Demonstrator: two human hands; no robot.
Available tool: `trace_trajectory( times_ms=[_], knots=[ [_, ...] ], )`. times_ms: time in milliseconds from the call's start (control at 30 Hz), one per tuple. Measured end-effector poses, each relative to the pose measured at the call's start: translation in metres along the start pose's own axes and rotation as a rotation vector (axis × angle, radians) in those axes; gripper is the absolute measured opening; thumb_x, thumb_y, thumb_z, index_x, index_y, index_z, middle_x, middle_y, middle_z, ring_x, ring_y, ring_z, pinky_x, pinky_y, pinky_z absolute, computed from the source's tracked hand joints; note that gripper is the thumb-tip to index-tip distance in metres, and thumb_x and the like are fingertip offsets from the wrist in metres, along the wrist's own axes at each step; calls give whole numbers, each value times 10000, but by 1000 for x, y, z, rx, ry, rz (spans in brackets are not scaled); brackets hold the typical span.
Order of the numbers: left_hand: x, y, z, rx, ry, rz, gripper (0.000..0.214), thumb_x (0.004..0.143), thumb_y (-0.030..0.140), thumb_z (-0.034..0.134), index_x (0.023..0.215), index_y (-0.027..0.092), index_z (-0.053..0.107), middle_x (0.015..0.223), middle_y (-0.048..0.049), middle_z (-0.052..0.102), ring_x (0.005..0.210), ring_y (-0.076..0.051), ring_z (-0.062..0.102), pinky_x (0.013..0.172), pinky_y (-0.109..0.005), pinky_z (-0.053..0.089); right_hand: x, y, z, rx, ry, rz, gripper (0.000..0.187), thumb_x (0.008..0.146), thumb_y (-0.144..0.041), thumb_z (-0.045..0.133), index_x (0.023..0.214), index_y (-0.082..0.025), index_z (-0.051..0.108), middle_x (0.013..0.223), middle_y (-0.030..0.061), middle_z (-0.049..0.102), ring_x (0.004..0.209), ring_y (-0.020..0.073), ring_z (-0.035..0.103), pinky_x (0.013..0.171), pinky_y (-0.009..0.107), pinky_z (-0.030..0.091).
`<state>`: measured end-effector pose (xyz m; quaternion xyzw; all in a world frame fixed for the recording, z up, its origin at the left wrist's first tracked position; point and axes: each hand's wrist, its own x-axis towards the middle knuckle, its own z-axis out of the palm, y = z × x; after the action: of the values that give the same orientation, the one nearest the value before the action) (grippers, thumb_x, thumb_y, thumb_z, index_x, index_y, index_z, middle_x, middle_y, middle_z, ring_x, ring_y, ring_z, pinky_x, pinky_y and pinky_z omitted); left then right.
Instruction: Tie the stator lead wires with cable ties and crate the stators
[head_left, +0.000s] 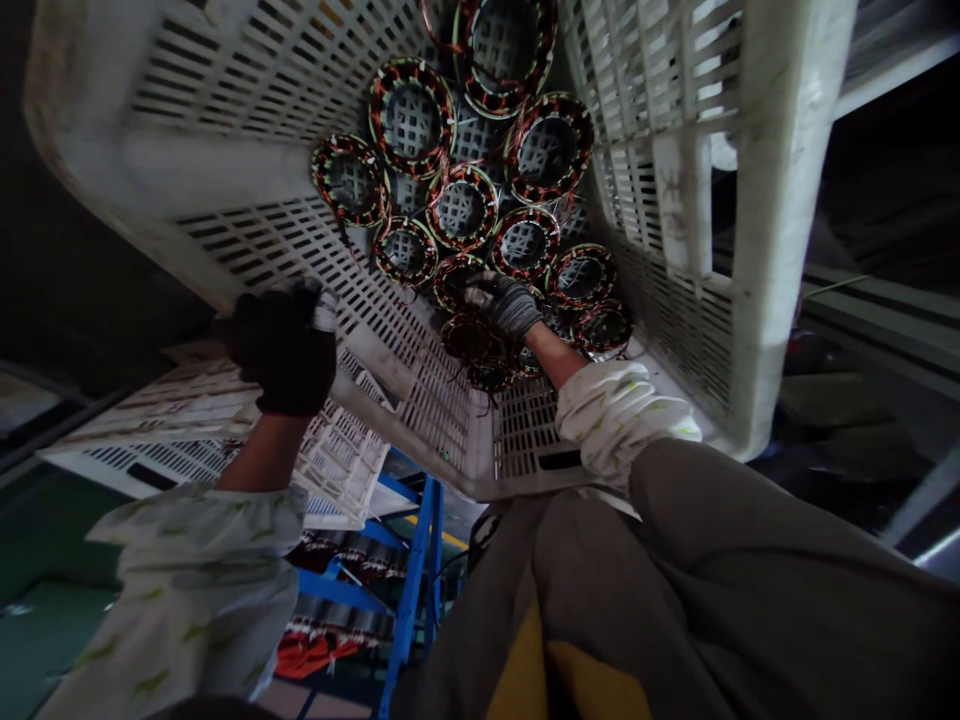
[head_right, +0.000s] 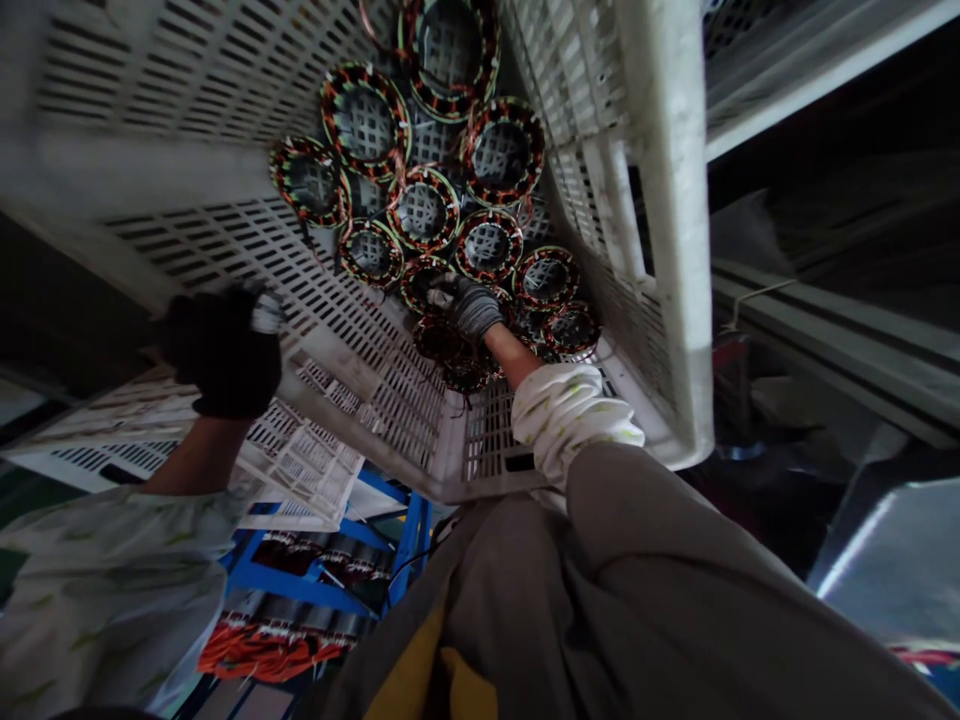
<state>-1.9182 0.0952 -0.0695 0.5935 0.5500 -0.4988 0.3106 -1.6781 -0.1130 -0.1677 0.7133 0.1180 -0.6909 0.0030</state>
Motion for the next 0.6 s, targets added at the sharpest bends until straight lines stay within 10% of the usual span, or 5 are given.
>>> trace_trajectory(
  times_ms=[233,600],
  knots=[
    [0,3,-6,113,-19,18,747,1051,547,152,1309,99,692,1221,-215,684,1270,-395,557,981,-599,337,7,10,-65,177,455,13,194,1037,-351,538,1070,-191,642,1137,109,761,1045,197,727,1076,374,576],
    [4,10,-11,239,36,-3,633,1006,500,259,1277,161,720,1108,-216,708,1109,-399,590,951,-595,429,16,29,-67,209,362,15,146,937,-347,689,1000,-217,712,974,22,784,955,200,729,1033,404,610]
  ],
)
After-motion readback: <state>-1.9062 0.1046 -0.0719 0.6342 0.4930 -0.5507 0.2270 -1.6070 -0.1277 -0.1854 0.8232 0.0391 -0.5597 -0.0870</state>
